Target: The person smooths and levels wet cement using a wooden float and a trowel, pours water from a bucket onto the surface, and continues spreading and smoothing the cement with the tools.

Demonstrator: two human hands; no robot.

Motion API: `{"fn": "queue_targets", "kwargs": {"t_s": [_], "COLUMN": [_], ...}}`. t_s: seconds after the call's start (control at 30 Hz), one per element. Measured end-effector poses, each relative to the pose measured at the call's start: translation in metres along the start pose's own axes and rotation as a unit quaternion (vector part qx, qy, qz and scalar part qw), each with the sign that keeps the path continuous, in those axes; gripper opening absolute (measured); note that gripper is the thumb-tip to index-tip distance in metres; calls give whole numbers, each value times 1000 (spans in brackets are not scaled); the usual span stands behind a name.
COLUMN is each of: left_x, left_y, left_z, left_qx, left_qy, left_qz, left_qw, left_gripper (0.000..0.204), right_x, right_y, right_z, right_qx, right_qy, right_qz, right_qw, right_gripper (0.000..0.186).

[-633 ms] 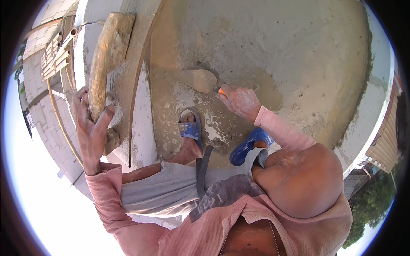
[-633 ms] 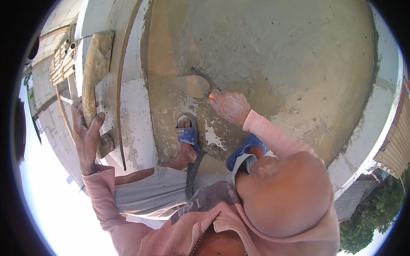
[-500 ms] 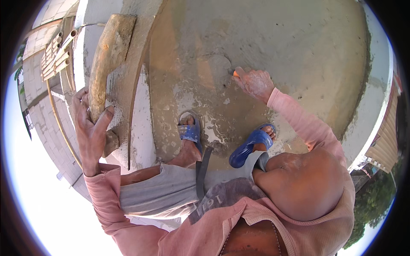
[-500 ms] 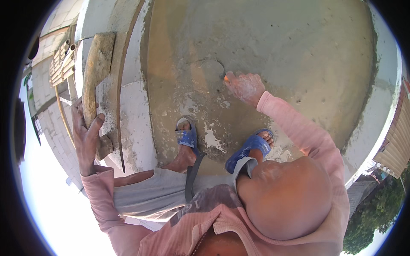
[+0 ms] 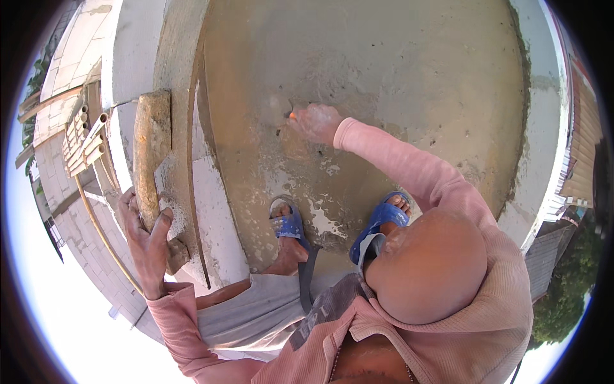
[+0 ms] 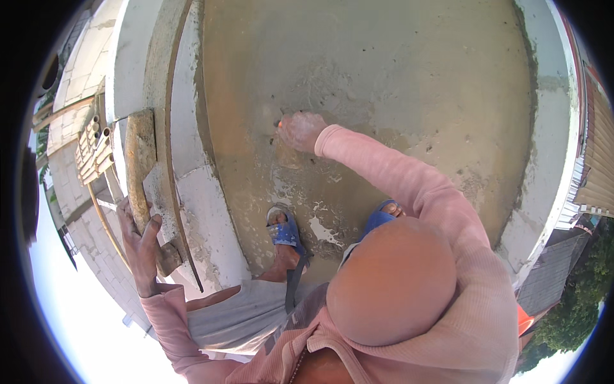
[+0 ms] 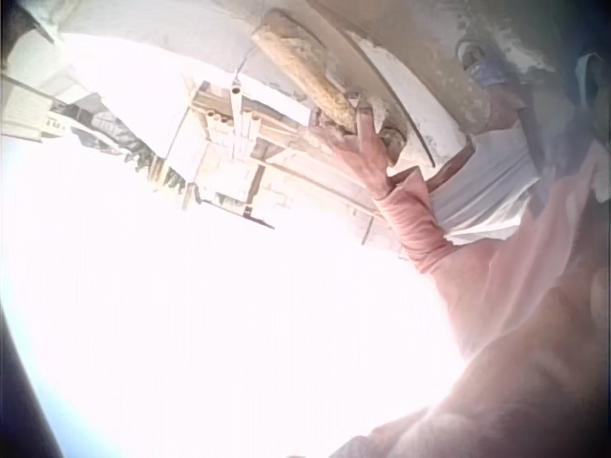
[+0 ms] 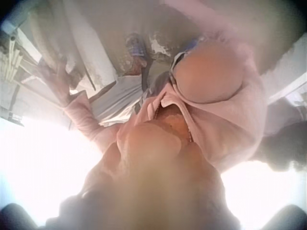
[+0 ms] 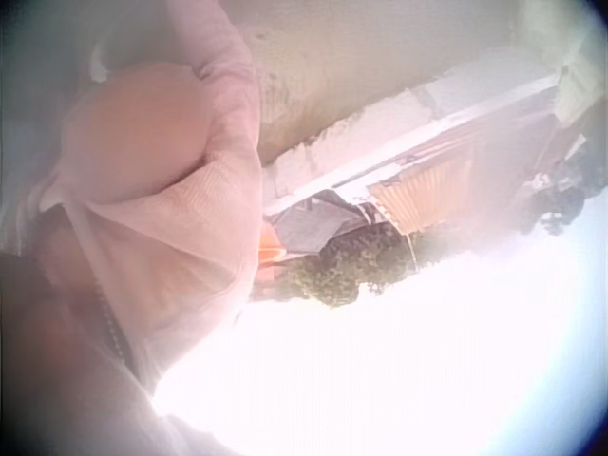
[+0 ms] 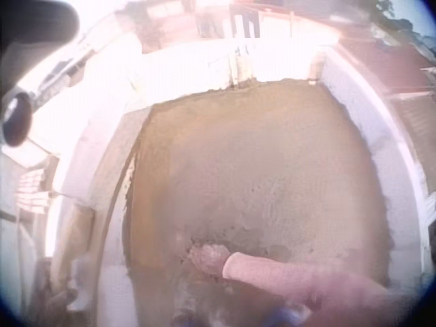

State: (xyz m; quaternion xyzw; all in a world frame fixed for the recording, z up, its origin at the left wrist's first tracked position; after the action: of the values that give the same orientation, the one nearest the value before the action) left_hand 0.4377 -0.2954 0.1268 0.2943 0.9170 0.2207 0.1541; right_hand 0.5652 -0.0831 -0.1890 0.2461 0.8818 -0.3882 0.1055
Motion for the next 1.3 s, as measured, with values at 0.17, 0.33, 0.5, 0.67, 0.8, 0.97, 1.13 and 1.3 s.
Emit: {"fn": "queue_targets", "kwargs": {"t_s": [0.17,0.33,0.5,0.67,0.8,0.97,1.13,1.3], "left_x": [5,12,15,9,12,12,7,16], "left_y": [3,12,3,-21,-8,-2,-1,7], "left_z": [7,13,9,-2,1,4,6,10], "left_qx": [9,15,19,33,18,-19,-38,-6], "left_qy": [-13,-33,-34,-12,12,15,27,-5], "left_qz": [62,67,38,-21,-27,-34,-39,7], "left_qw": [998,997,999,999,999,999,998,1000], "left_gripper": [52,44,51,53,51,50,48,48], "right_x": [-48,15,25,55,105,135,125,21], "right_y": [-27,86,234,227,135,42,157,321], "right_z": [55,-89,-229,-219,-128,-73,-156,-245], "right_qx": [-34,-104,-13,68,140,59,140,33], "right_qy": [50,238,322,296,183,40,245,324], "right_qz": [-128,13,313,294,59,37,261,402], "right_qw": [990,966,893,906,971,997,923,856], "right_gripper": [26,29,44,47,43,37,35,37]}}
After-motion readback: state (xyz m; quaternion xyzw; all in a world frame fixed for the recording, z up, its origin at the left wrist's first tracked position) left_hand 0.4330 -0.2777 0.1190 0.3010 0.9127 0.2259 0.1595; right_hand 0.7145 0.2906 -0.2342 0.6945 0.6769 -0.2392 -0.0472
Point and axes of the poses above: each hand's wrist, its own x-axis towards the middle knuckle, its own z-axis out of the palm, y = z × x, the point moved 5 cm from there along x, towards the middle knuckle, and after that the axes turned 6 degrees about z, right-handed, at the moved point
